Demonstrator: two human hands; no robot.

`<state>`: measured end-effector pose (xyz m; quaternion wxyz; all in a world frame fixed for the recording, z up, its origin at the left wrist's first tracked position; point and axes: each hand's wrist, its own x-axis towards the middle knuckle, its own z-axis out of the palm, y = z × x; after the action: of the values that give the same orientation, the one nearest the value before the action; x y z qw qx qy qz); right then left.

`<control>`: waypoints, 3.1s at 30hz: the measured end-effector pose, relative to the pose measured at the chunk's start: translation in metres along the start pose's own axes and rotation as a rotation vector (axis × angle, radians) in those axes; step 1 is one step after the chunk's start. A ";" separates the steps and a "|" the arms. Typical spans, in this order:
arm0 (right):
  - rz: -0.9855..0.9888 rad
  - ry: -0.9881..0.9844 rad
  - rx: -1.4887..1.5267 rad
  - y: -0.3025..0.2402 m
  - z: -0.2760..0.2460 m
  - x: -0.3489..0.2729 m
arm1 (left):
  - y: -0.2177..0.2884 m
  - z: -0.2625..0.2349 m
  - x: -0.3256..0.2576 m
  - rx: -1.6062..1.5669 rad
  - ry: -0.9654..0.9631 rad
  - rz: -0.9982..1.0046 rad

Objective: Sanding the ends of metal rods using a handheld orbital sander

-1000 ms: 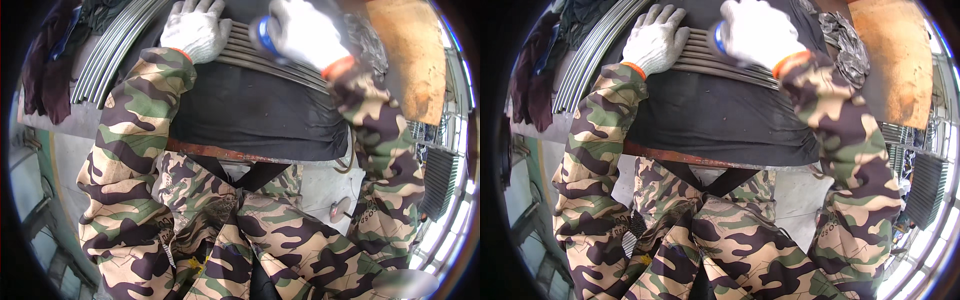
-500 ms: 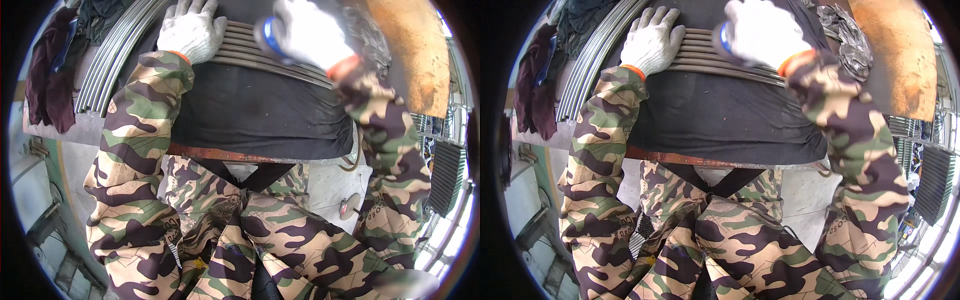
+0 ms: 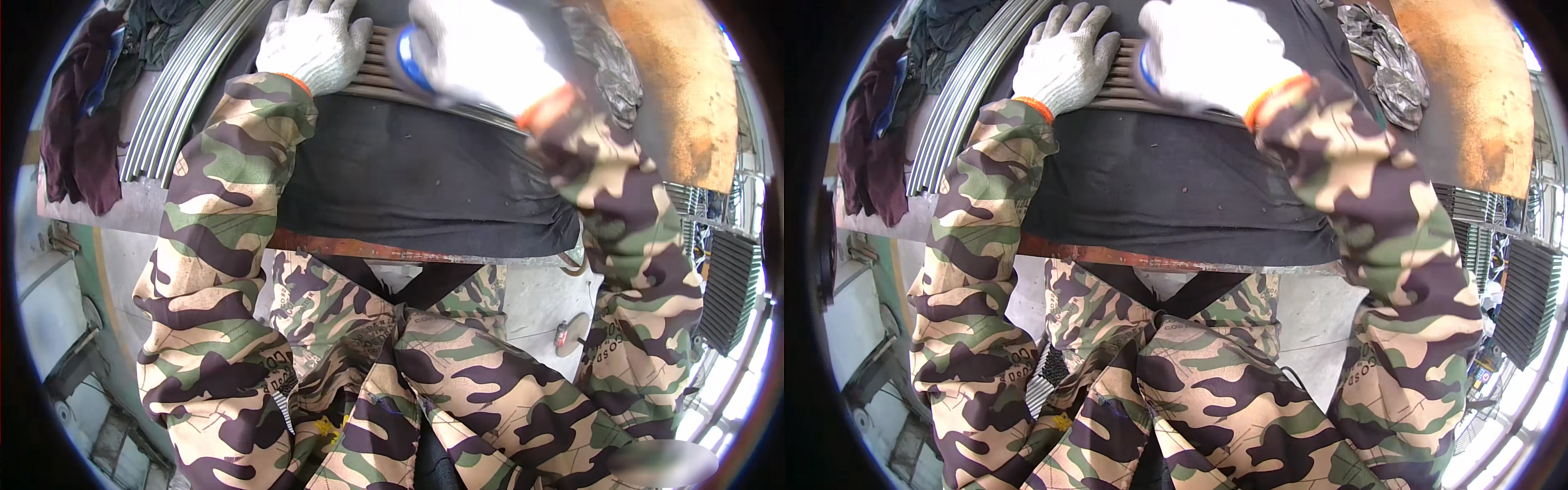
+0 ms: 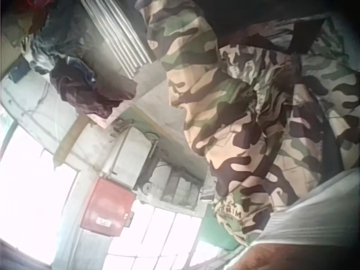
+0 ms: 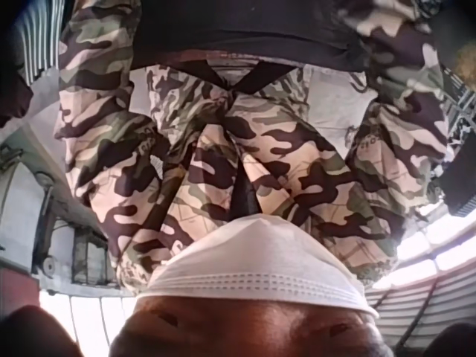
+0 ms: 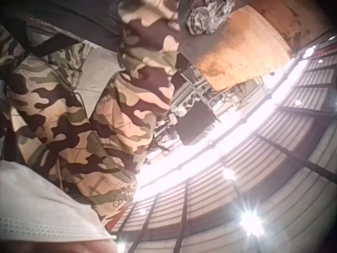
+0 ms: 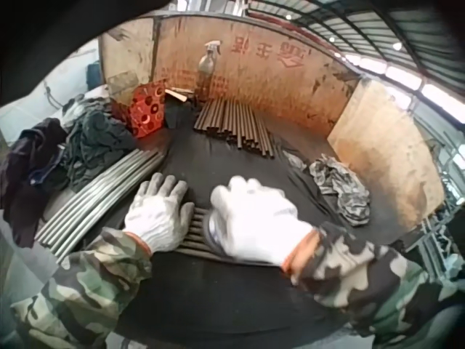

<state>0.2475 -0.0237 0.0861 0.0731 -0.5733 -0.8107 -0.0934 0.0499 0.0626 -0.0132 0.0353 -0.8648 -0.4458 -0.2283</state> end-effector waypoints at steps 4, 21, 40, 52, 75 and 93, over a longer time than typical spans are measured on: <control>0.062 0.017 -0.084 0.021 0.019 0.017 | -0.005 0.008 -0.004 0.008 0.036 -0.006; 0.017 -0.005 -0.014 0.000 0.000 -0.002 | 0.008 -0.003 0.004 -0.019 0.016 0.024; -0.035 0.052 -0.014 0.000 -0.003 -0.014 | 0.001 -0.010 -0.006 -0.114 0.029 0.178; 0.014 0.067 -0.061 0.015 0.006 -0.005 | 0.005 0.013 0.006 -0.006 0.198 0.069; 0.152 0.004 -0.149 0.045 0.008 -0.020 | 0.000 0.009 0.000 -0.009 0.110 0.057; 0.076 0.005 -0.054 0.019 0.008 -0.016 | 0.004 0.000 -0.008 -0.033 0.128 0.117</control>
<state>0.2703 -0.0305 0.0758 0.0632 -0.6052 -0.7854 -0.1137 0.0494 0.0542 -0.0156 0.0629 -0.8735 -0.3875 -0.2880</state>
